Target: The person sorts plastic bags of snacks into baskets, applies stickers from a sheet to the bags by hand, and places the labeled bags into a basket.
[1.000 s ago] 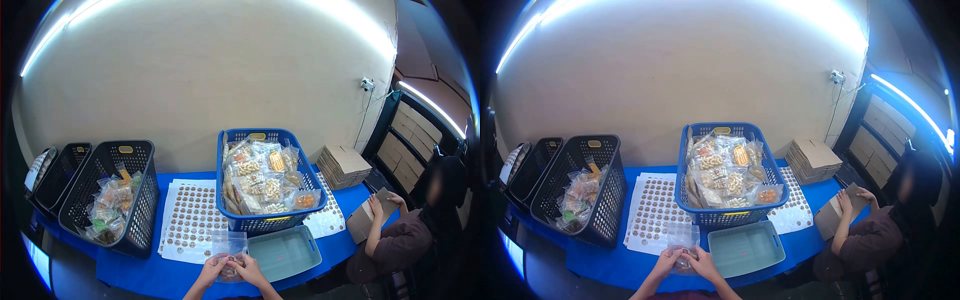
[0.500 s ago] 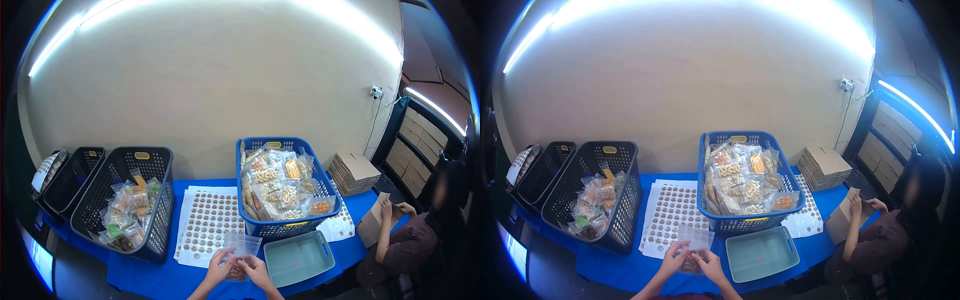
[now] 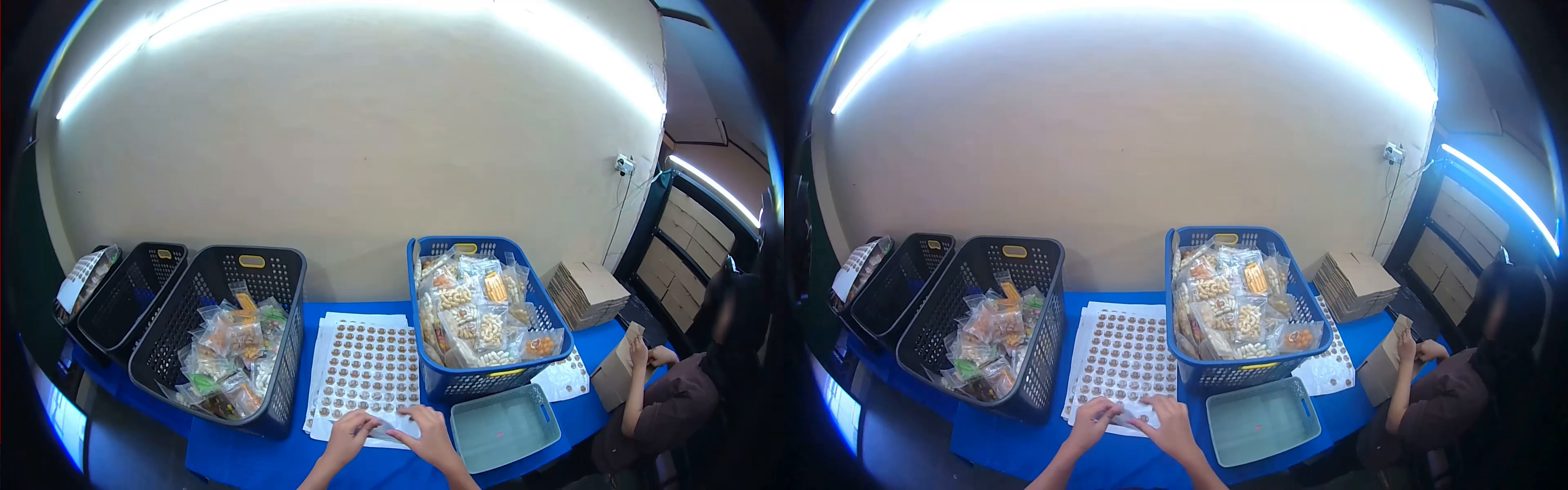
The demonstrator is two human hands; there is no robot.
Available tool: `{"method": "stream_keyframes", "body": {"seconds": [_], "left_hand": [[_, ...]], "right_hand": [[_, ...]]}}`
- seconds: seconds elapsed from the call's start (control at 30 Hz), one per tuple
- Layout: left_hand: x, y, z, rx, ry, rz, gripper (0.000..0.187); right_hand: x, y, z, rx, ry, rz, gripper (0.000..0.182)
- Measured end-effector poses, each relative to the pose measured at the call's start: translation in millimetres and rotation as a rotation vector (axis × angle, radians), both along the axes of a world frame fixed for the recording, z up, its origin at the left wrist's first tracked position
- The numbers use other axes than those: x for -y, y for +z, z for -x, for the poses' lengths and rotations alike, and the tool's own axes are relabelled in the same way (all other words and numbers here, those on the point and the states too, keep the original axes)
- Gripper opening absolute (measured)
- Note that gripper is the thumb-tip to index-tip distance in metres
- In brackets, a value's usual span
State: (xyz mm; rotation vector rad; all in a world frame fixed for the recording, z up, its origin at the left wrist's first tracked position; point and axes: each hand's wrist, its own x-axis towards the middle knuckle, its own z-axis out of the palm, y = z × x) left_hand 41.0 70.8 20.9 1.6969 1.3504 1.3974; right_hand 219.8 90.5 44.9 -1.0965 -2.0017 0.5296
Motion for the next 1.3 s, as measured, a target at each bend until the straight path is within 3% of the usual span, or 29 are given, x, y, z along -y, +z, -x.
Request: {"method": "stream_keyframes", "body": {"seconds": [0.03, 0.07, 0.17, 0.3, 0.4, 0.63, 0.77, 0.9, 1.0, 1.07, 1.1, 1.13, 1.3], "left_hand": [[0.4, 1.8, -1.0, -0.086, -0.026, -0.060, 0.010], [3.0, 5.1, -2.0, 0.001, -0.018, 0.030, 0.011], [-0.3, -3.9, 9.3, -0.119, -0.002, 0.053, 0.013], [1.9, -2.9, 11.5, -0.045, -0.110, 0.113, 0.013], [2.9, -2.9, 15.6, -0.060, -0.035, 0.021, 0.010], [-4.8, 5.5, 46.4, 0.023, 0.265, -0.104, 0.007], [-1.2, 0.8, 43.1, 0.003, 0.300, -0.141, 0.009], [-2.8, -13.1, 47.6, -0.113, 0.158, -0.131, 0.009], [15.4, -20.6, 44.8, -0.127, 0.190, -0.205, 0.021], [32.1, -42.2, 44.8, -0.118, 0.031, -0.114, 0.034], [46.1, -24.6, 34.6, -0.104, -0.052, -0.094, 0.027], [51.7, -48.5, 38.1, -0.128, -0.246, 0.003, 0.049], [60.5, -75.5, 23.3, -0.164, -0.352, -0.049, 0.056]], "right_hand": [[-0.9, -3.3, 4.9, -0.019, 0.068, 0.150, 0.030], [0.8, -6.1, 9.9, -0.041, 0.135, 0.299, 0.027], [15.9, -4.3, 28.7, 0.085, 0.000, 0.099, 0.022], [21.4, -12.2, 38.3, 0.056, -0.006, 0.095, 0.018], [21.9, -18.7, 47.4, 0.014, 0.009, 0.015, 0.020], [48.7, -10.8, 82.2, -0.003, -0.017, 0.122, 0.023], [56.8, -6.8, 85.8, -0.090, -0.021, 0.131, 0.027], [57.2, -30.7, 72.5, -0.086, -0.053, 0.230, 0.029], [59.5, -56.7, 54.3, -0.312, -0.086, 0.413, 0.027], [61.6, -85.9, 40.6, -0.263, -0.191, 0.455, 0.027], [59.1, -93.9, 40.3, -0.239, -0.242, 0.479, 0.027], [58.7, -93.9, 45.0, -0.271, -0.275, 0.477, 0.021], [71.2, -75.4, 66.4, -0.461, -0.284, 0.488, 0.021]]}}
